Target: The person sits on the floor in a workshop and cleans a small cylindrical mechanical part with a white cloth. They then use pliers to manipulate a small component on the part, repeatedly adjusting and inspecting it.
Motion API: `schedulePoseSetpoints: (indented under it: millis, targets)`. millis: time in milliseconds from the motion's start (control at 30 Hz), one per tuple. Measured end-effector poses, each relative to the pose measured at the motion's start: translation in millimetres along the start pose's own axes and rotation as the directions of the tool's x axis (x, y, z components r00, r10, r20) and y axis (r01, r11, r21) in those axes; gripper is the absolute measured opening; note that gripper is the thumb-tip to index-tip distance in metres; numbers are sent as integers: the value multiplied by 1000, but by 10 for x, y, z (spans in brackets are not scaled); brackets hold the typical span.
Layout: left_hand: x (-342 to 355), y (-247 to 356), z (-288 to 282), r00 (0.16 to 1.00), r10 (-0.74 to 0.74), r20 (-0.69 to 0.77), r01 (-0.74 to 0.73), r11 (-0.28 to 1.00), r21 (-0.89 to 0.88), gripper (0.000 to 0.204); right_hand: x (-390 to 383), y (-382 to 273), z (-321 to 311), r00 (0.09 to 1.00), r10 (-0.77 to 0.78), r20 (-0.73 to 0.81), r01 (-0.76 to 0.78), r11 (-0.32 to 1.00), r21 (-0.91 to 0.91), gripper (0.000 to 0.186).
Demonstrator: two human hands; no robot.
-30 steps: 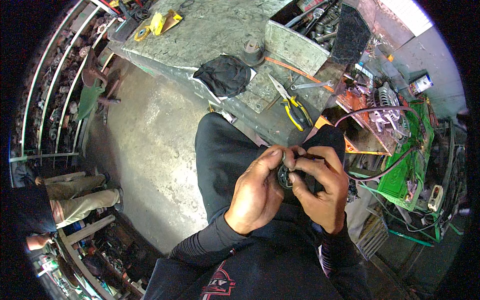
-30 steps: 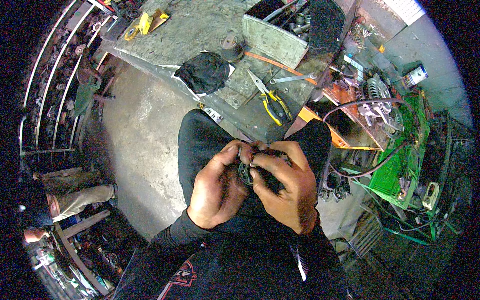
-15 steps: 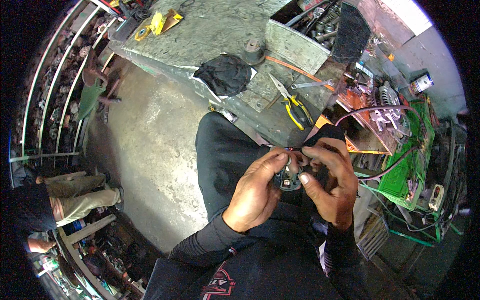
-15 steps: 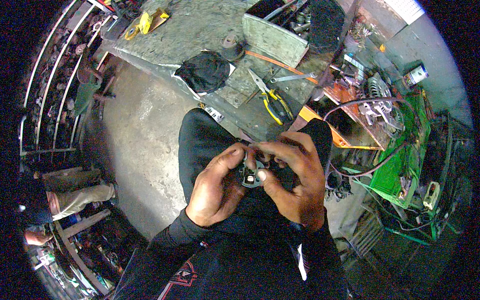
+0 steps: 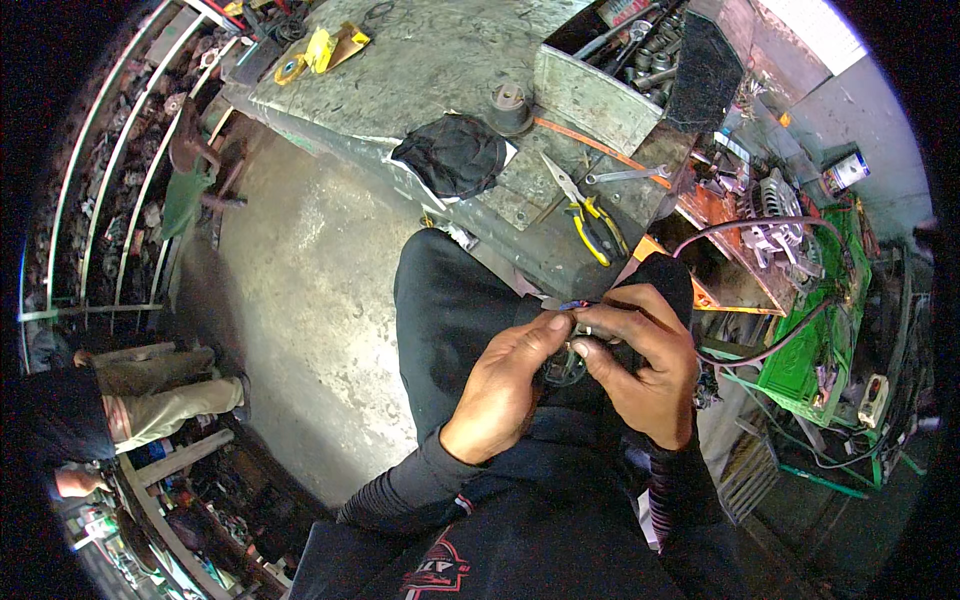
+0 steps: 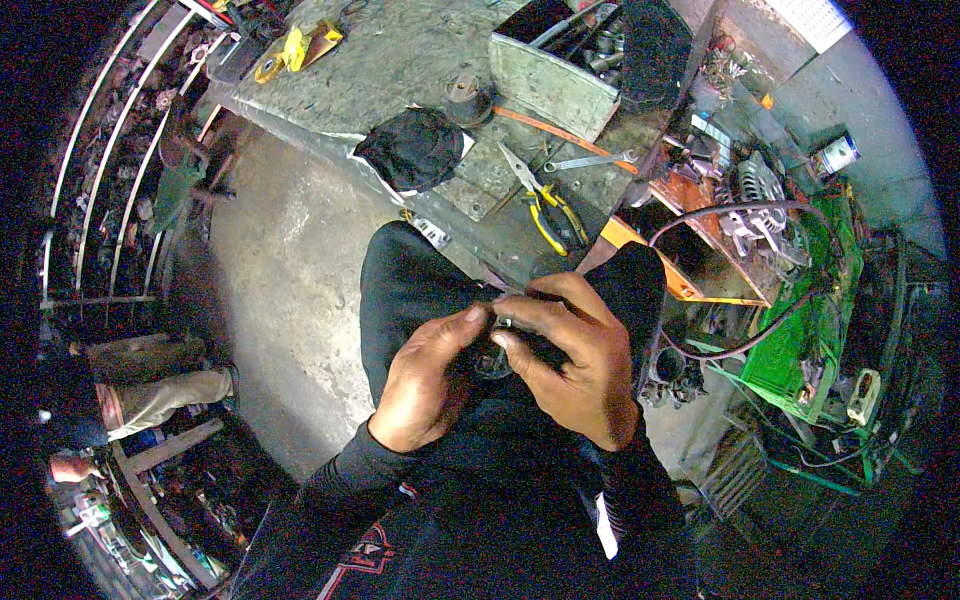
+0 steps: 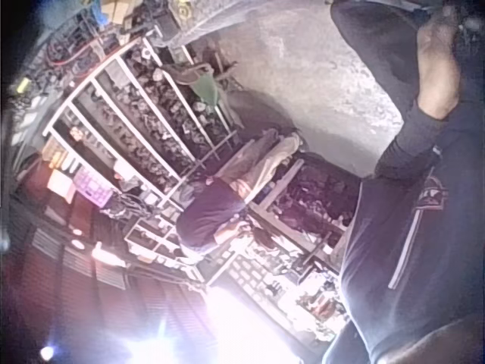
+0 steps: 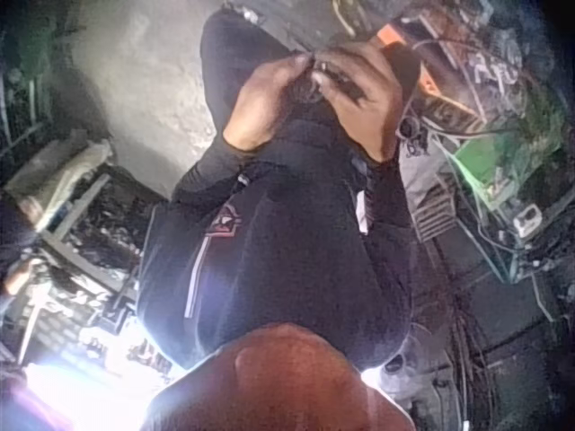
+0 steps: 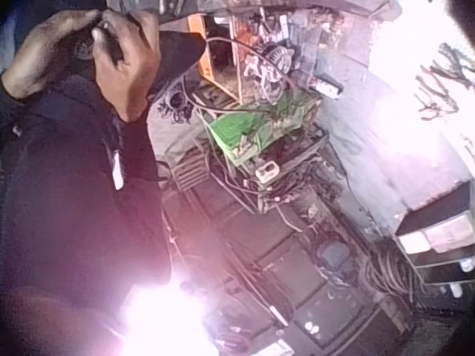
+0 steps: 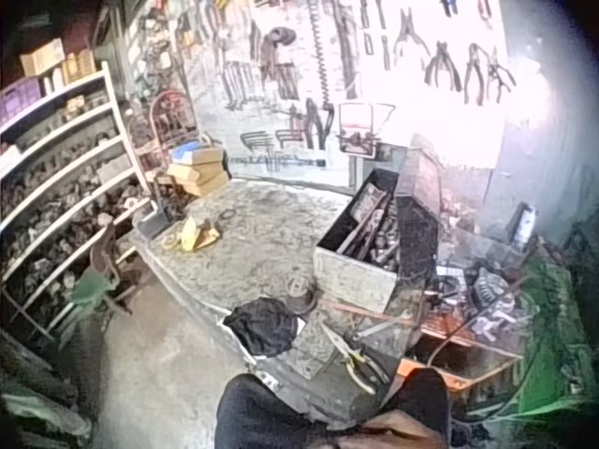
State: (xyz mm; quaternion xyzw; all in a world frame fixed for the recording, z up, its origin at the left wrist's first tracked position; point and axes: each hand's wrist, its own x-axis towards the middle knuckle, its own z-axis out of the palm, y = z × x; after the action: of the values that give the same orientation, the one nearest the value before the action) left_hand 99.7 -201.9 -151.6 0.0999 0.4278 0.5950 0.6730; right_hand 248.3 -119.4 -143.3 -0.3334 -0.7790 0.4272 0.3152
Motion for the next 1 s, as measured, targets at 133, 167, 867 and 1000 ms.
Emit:
schedulePoseSetpoints:
  millis: [133, 167, 867, 1000]
  targets:
    - [22, 0, -66, 990, 37, 134, -35, 999, -17, 33, -1, 26, -1, 995, -69, -67, 67, 997, -37, 28]
    - [36, -21, -97, 991, 46, 128, -46, 999, -3, 34, -21, 43, -2, 995, -35, -91, 35, 999, 2, 25]
    - [-130, 163, -187, 975, 53, 216, -72, 994, 78, 45, -255, 568, 199, 944, 218, 249, -331, 609, 721, 28]
    - [-130, 159, -217, 971, 58, 231, -84, 991, 106, 47, -217, 557, 196, 964, 154, 216, -257, 743, 618, 31]
